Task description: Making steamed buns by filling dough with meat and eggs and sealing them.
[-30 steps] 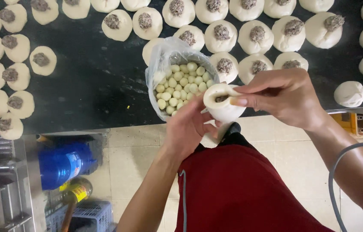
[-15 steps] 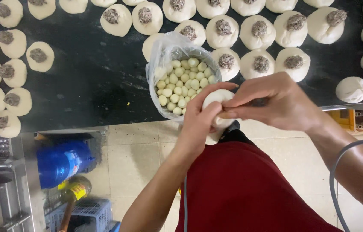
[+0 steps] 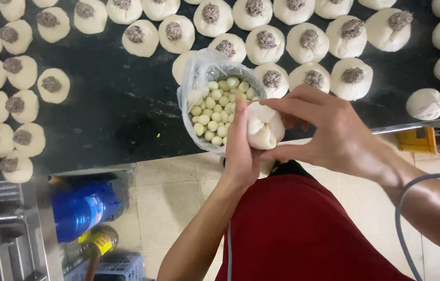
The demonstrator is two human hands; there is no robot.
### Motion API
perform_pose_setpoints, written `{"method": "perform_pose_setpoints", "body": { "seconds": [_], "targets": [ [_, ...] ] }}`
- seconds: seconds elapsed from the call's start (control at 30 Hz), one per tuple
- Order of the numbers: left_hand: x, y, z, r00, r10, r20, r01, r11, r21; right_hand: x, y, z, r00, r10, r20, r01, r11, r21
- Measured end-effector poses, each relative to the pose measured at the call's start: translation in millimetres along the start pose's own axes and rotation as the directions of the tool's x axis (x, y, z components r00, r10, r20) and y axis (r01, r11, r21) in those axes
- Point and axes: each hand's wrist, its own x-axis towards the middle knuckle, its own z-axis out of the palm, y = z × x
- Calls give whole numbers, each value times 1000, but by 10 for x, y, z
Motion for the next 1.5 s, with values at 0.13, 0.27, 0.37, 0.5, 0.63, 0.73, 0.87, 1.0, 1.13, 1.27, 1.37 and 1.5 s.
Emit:
{"method": "perform_pose_setpoints", "body": {
  "seconds": [0.13,0.27,0.37,0.5,0.63,0.73,0.87,1.0,1.13,1.27,1.37,1.5],
  "targets": [
    [40,-126,-43,986,120,113,-129,988,81,-95,123,-3,995,37,-94,-37,999,8],
    [143,-279,-75,985,38,168,-83,960,269,-251,306,-73,988,133,-84,-116,977,179],
    [252,-446,-121,955,-3,296,-51,984,172,-336,424,-173,964,265,-35,-234,900,368],
    [386,-308,318,968,-114,222,89,989,118,-578,692,-368,927,373,-45,-332,869,366],
    [882,-752,101,993,-79,89,19,841,541,-1034,1267,-604,903,380,-202,-326,910,255],
    [1157,-977,172,996,-12,85,-53,694,718,-1433,1928,-743,852,402,-337,-384,915,121],
    [1564,-1174,487,948,192,254,-294,223,929,-1703,2595,-976,804,365,-469,-436,899,-48],
    [2054,-1465,521,914,266,306,-275,-147,950,-1761,3042,-1049,803,305,-512,-434,888,-152],
    [2386,-1781,398,920,310,242,-148,-298,943,-1724,3137,-1105,803,398,-444,-495,860,-124],
    [2381,-1662,615,965,253,74,-64,-45,997,-1764,3060,-1229,790,512,-337,-560,826,-57],
    [2288,-1423,939,983,42,-181,165,249,954,-1804,3008,-1281,778,522,-351,-579,812,-76],
    [2335,-1395,915,973,-184,-140,163,117,980,-1726,2797,-1351,757,508,-411,-587,805,-86]
  ]
}}
